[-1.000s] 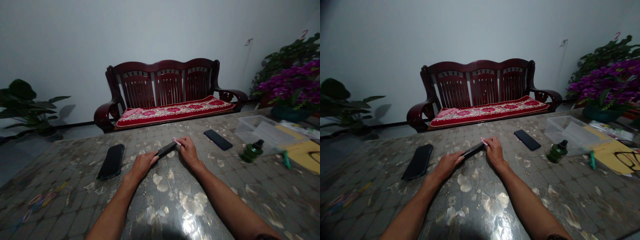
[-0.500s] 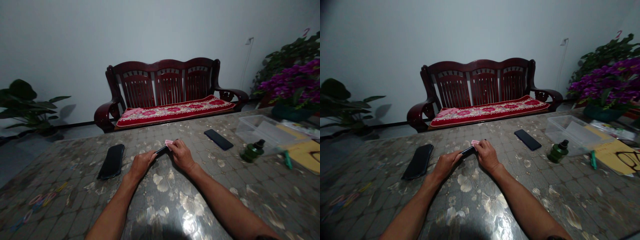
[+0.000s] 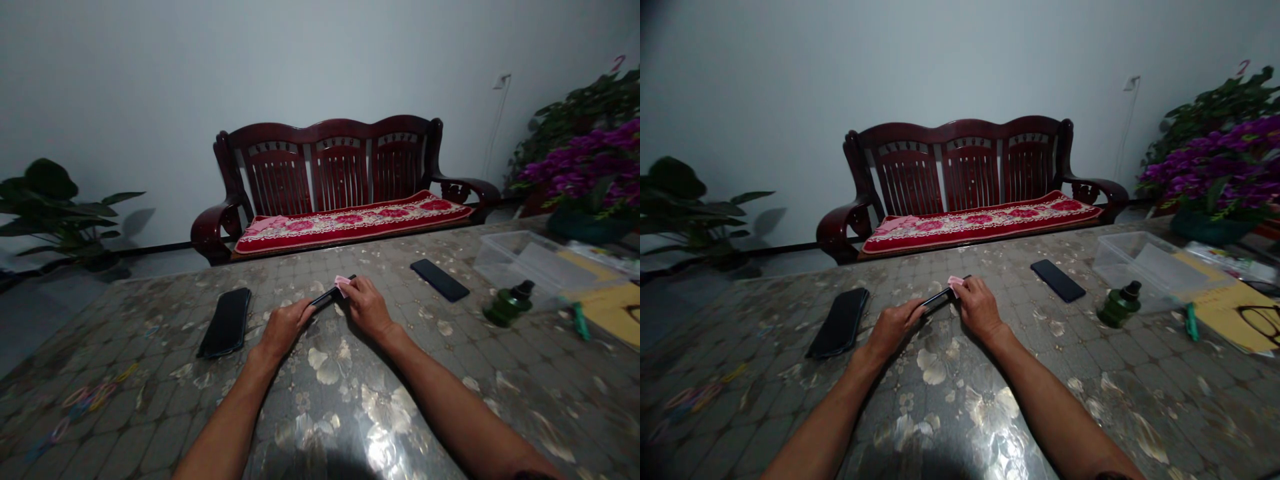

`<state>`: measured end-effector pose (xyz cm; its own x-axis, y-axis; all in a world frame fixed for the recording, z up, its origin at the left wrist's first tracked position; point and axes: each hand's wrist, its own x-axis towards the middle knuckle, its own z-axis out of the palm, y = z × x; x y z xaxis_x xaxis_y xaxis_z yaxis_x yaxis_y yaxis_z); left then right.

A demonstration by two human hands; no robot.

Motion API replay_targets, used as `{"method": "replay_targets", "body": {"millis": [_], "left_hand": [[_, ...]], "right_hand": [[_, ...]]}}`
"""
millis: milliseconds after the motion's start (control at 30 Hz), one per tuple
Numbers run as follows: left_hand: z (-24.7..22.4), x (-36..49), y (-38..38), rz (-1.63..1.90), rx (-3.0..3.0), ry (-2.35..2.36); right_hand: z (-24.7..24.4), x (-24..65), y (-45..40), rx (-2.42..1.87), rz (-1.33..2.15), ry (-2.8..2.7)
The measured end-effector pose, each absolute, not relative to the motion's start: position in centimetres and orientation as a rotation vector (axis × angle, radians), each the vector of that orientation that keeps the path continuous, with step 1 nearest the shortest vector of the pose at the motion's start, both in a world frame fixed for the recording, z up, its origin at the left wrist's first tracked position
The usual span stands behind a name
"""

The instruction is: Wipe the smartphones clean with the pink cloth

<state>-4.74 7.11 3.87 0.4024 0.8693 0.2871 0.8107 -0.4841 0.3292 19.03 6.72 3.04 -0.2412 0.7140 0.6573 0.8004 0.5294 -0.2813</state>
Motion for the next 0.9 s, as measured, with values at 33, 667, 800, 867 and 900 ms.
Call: {"method": "replay_targets", "body": {"millis": [33,667,800,867,900], "left_hand": [[3.9,-4.7,7.1,0.649,2.506,1.510],[4.4,-4.2,6.9,0.635,2.435,1.512],[4.5,-3.8,6.7,0.640,2.389,1.544],[4.5,-3.6,6.7,0.663,2.350,1.584],[4.4,-3.5,6.7,0.681,2.329,1.600]], "right_hand": [[3.2,18.9,6.6,-1.211,-0.138,-2.023],[2.2,19.3,7.5,-1.276,0.001,-1.947],[1.8,18.8,7.2,-1.235,0.057,-1.997],[1.6,18.6,7.0,-1.232,0.087,-2.022],[1.5,18.5,7.0,-1.239,0.098,-2.028]]}}
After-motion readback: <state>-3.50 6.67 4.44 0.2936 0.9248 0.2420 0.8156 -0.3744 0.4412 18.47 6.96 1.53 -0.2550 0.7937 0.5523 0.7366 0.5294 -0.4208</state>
